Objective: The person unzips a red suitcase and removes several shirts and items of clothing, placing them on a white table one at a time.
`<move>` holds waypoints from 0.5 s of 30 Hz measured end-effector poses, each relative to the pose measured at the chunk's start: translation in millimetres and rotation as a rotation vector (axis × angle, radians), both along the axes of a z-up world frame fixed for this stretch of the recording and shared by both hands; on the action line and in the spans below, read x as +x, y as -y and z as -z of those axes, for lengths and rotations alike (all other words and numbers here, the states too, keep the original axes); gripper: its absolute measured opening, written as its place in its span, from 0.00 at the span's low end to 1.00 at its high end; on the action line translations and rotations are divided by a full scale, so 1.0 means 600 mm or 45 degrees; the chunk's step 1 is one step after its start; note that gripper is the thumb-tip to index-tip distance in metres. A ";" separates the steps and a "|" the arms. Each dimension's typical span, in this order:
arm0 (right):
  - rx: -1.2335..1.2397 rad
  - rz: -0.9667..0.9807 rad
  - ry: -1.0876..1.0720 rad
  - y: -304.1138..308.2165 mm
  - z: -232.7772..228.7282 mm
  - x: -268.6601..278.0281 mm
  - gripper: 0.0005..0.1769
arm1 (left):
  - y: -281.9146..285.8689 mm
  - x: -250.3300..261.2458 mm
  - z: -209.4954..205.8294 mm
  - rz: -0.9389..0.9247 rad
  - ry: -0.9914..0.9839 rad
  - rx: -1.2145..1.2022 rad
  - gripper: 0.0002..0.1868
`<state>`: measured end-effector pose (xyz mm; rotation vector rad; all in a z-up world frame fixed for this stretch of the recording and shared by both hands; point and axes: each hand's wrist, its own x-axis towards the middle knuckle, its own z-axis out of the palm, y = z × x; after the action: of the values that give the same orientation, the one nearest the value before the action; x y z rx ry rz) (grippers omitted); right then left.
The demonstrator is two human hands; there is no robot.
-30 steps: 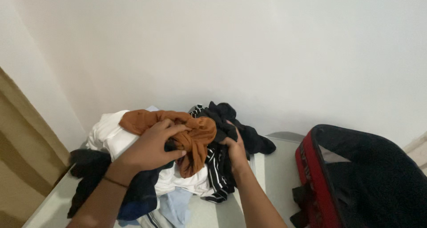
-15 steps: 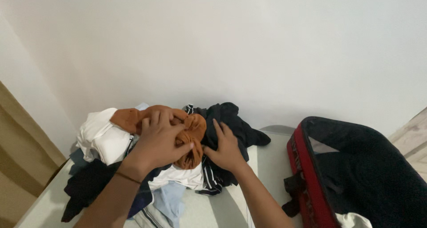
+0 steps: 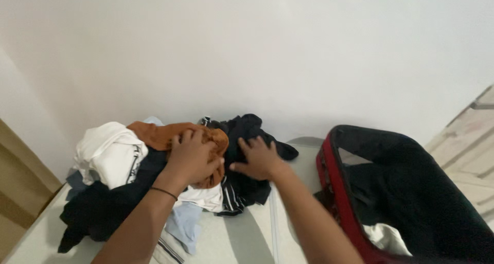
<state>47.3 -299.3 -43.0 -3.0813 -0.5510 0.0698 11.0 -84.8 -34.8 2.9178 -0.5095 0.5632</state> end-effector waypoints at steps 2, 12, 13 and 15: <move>0.062 0.003 0.107 0.045 -0.047 -0.009 0.51 | 0.016 -0.012 -0.013 -0.006 0.202 -0.115 0.21; 0.204 0.375 0.338 0.369 -0.134 -0.099 0.36 | 0.190 -0.028 -0.027 0.380 0.294 -0.457 0.13; 0.219 0.370 0.390 0.408 -0.120 -0.106 0.36 | 0.218 -0.029 -0.023 0.450 0.224 -0.483 0.12; 0.164 0.426 0.333 0.480 -0.092 -0.114 0.40 | 0.281 -0.033 -0.014 0.633 0.233 -0.557 0.10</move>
<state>-20.8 -587.2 12.3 -3.0224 -0.0321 -0.3601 -8.7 -253.2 -26.2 2.2275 -0.9568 0.7517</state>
